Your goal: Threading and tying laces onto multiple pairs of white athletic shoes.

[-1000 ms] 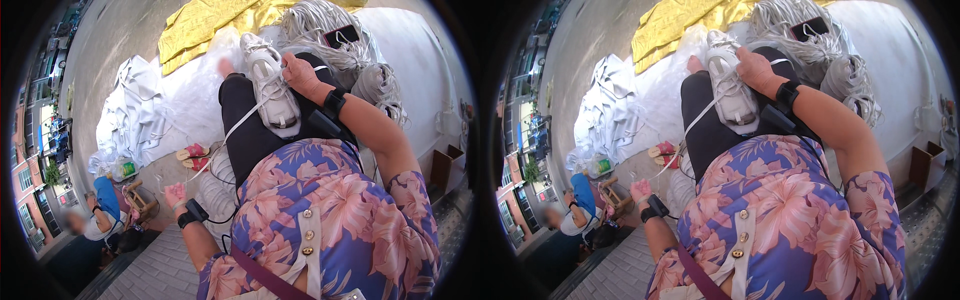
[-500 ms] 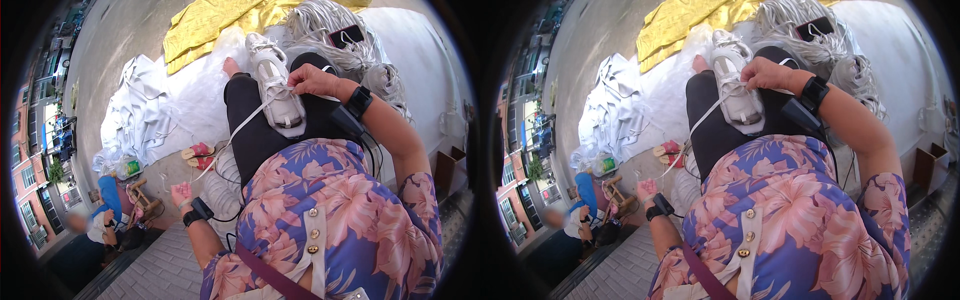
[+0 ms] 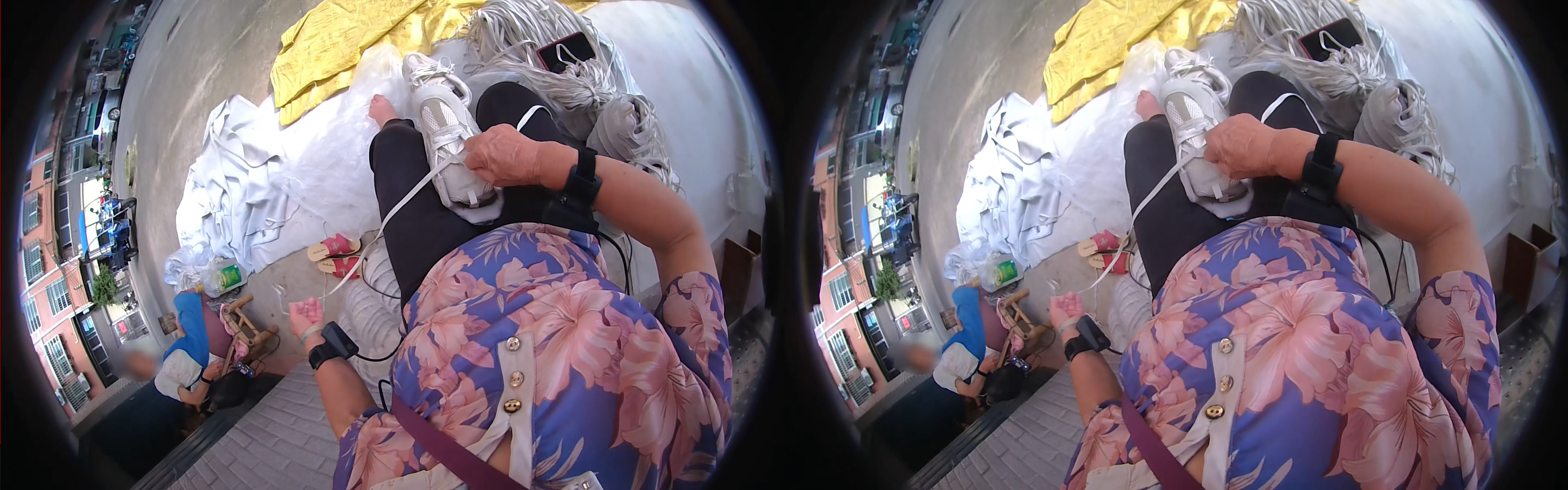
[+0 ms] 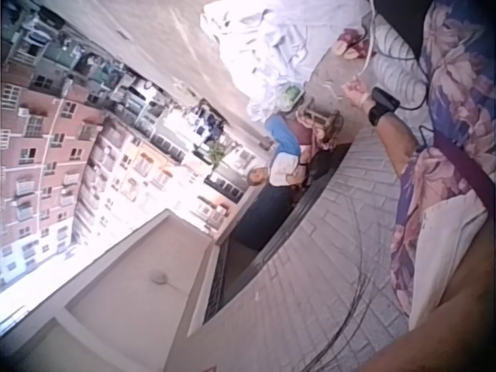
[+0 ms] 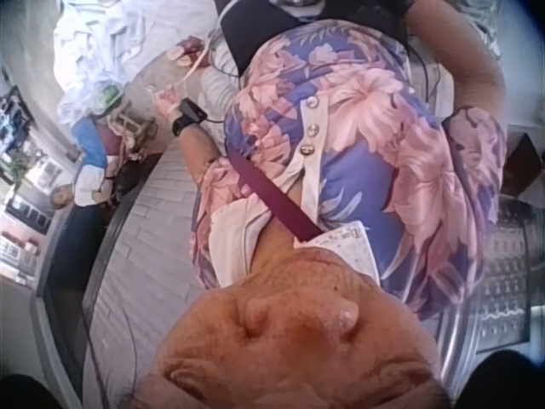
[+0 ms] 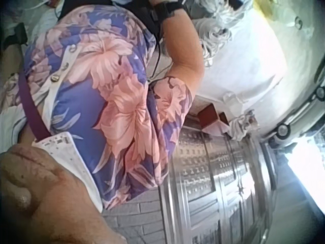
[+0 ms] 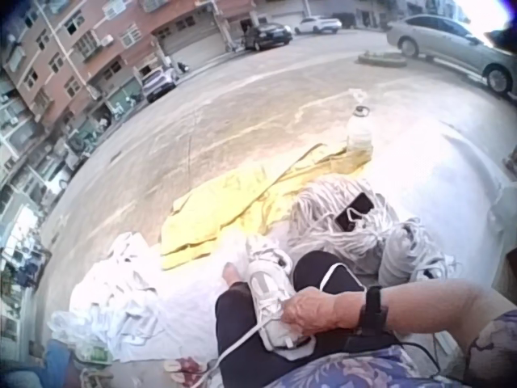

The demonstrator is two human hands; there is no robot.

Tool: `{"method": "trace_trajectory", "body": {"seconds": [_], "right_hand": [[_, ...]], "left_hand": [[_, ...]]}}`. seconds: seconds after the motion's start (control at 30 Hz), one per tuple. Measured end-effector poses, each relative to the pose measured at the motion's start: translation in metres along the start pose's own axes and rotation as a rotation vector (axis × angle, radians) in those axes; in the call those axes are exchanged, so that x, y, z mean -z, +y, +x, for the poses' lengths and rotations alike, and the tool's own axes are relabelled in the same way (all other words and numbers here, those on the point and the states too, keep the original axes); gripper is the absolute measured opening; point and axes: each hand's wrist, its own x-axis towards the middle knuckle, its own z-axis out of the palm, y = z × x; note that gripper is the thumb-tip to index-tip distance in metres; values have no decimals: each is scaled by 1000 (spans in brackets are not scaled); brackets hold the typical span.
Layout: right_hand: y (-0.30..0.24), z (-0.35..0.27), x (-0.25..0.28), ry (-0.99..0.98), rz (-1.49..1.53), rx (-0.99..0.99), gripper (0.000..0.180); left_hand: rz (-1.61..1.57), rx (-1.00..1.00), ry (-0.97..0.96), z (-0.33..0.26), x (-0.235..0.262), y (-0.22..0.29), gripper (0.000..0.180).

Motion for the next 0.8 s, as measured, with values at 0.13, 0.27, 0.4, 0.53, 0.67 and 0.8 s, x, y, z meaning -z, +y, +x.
{"method": "trace_trajectory", "body": {"seconds": [0.13,0.27,0.4,0.53,0.67,0.8], "right_hand": [[13,-3,0,123,225,-153,14],[16,-3,-2,205,384,-244,17],[30,-4,-5,203,647,-478,24],[26,-1,-4,149,699,-571,30],[31,-3,-8,171,772,-588,14],[33,-2,-8,281,1083,-516,8]], "left_hand": [[29,-10,53,-6,-13,-4,32],[31,1,20,-6,-12,-4,32],[26,-6,2,-8,-17,-6,32],[26,4,14,-9,-17,-7,32],[39,3,8,-15,-20,-9,27],[57,-24,151,-8,1,-12,22]]}}
